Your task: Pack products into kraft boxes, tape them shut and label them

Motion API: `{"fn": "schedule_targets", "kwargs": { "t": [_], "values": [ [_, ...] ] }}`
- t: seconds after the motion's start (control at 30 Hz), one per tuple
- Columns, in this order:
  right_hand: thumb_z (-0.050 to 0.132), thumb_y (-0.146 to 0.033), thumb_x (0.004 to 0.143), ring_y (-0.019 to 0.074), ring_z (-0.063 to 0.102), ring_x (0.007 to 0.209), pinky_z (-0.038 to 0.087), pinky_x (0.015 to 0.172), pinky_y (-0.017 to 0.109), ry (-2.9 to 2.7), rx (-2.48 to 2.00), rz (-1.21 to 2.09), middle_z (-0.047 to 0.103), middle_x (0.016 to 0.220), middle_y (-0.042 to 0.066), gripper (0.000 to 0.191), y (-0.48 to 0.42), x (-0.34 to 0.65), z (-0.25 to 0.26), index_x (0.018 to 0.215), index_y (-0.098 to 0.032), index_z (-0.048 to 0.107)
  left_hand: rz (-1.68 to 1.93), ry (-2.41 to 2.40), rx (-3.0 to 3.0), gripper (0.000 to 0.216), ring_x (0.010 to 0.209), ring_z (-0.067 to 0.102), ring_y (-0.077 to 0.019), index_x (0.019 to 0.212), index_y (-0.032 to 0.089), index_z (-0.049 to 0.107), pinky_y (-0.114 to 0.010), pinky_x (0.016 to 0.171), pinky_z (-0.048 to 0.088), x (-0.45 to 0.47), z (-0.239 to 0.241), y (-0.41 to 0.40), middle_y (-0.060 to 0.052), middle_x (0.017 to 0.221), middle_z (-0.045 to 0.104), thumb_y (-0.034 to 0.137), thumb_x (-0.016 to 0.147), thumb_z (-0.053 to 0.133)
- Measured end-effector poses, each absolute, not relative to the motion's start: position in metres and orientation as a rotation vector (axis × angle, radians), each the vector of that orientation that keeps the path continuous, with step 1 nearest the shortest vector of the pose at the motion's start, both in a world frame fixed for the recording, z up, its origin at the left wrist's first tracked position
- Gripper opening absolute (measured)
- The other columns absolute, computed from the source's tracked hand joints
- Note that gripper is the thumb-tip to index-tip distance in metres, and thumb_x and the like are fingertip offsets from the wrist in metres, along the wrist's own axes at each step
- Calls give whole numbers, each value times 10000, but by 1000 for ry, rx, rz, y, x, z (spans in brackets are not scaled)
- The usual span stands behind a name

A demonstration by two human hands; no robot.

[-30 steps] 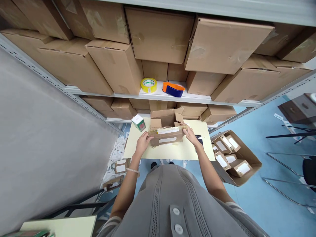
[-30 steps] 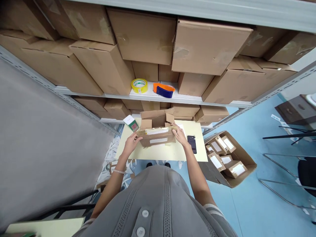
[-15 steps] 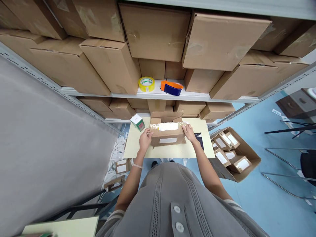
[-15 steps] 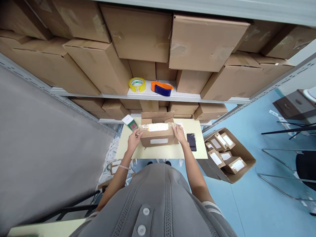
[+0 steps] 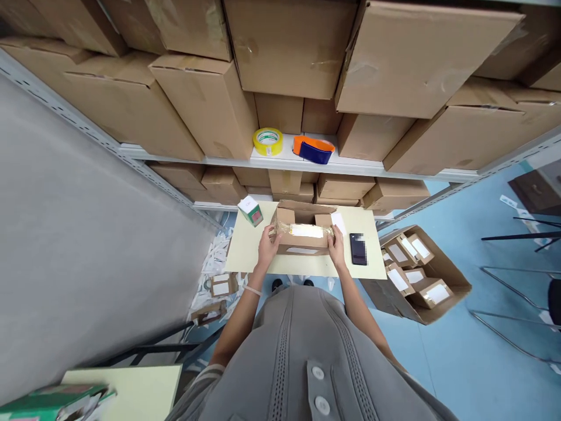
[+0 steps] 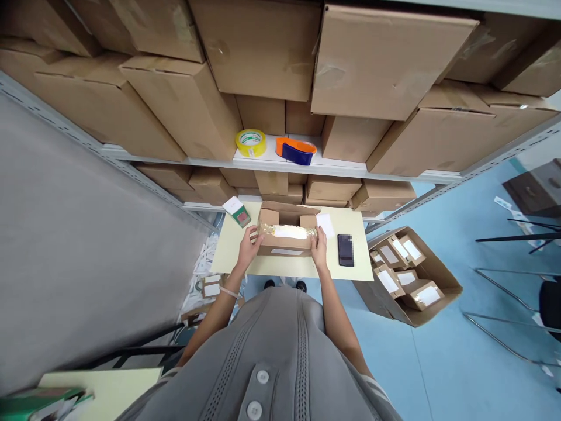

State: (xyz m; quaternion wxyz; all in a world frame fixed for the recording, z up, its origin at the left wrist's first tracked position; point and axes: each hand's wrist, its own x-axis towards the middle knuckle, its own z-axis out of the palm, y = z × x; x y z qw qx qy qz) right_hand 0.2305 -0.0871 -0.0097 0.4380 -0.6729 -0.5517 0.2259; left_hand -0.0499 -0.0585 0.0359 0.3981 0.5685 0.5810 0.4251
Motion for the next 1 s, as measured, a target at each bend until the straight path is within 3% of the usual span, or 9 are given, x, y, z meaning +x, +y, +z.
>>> {"fn": "schedule_targets", "kwargs": {
  "t": [0.17, 0.27, 0.4, 0.67, 0.77, 0.9, 1.0],
  "values": [
    [411, -547, 937, 265, 323, 1465, 304, 1181, 477, -1319, -1680, 683, 338, 1585, 159, 654, -93, 217, -16, 1479, -182, 398, 1110, 1530, 1428, 347, 1233, 589, -231, 1249, 219, 482, -406, 1038, 488, -66, 19, -61, -122, 1336, 587, 282, 912, 532],
    [412, -616, 908, 271, 384, 1436, 337, 1168, 443, -1299, -1659, 872, 385, 1559, 181, 783, -88, 205, -18, 1517, -130, 334, 1054, 1604, 1383, 321, 1247, 586, -242, 1226, 213, 496, -422, 1019, 500, -83, 5, -60, -126, 1323, 609, 250, 908, 512],
    [370, -661, 892, 270, 362, 1453, 284, 1200, 434, -1283, -1704, 908, 384, 1564, 174, 846, -87, 194, -17, 1530, -109, 319, 1021, 1606, 1341, 340, 1243, 597, -238, 1235, 218, 487, -390, 960, 528, -94, -3, -63, -120, 1328, 617, 292, 905, 529],
    [379, -586, 900, 295, 509, 1339, 422, 1092, 460, -1274, -1820, 870, 549, 1431, 166, 762, -111, 225, -14, 1520, -142, 355, 756, 1723, 1366, 296, 950, 718, -206, 1194, 276, 478, -350, 854, 541, -67, 9, -77, -51, 1163, 700, 295, 909, 558],
    [416, -522, 905, 292, 604, 1220, 487, 1009, 451, -1311, -1863, 878, 589, 1382, 160, 725, -112, 233, -13, 1533, -171, 329, 622, 1801, 1368, 301, 888, 717, -189, 1186, 272, 433, -360, 839, 536, -61, 18, -75, -57, 1214, 657, 287, 911, 552],
    [505, -429, 897, 319, 610, 1202, 509, 955, 457, -1420, -2091, 762, 500, 1452, 199, 819, -97, 234, 3, 1593, -197, 139, 427, 1976, 1489, 587, 1188, 619, -285, 1339, 207, 341, -465, 928, 519, -60, 37, -59, -181, 1417, 470, 338, 845, 630],
    [627, -408, 840, 372, 513, 1308, 474, 986, 498, -1567, -2290, 548, 278, 1590, 210, 1006, -79, 231, 21, 1598, -257, -17, 331, 2044, 1761, 901, 1466, 312, -366, 1502, 171, 215, -606, 1145, 293, -56, 51, -42, -241, 1596, 224, 288, 760, 712]
  ]
}}
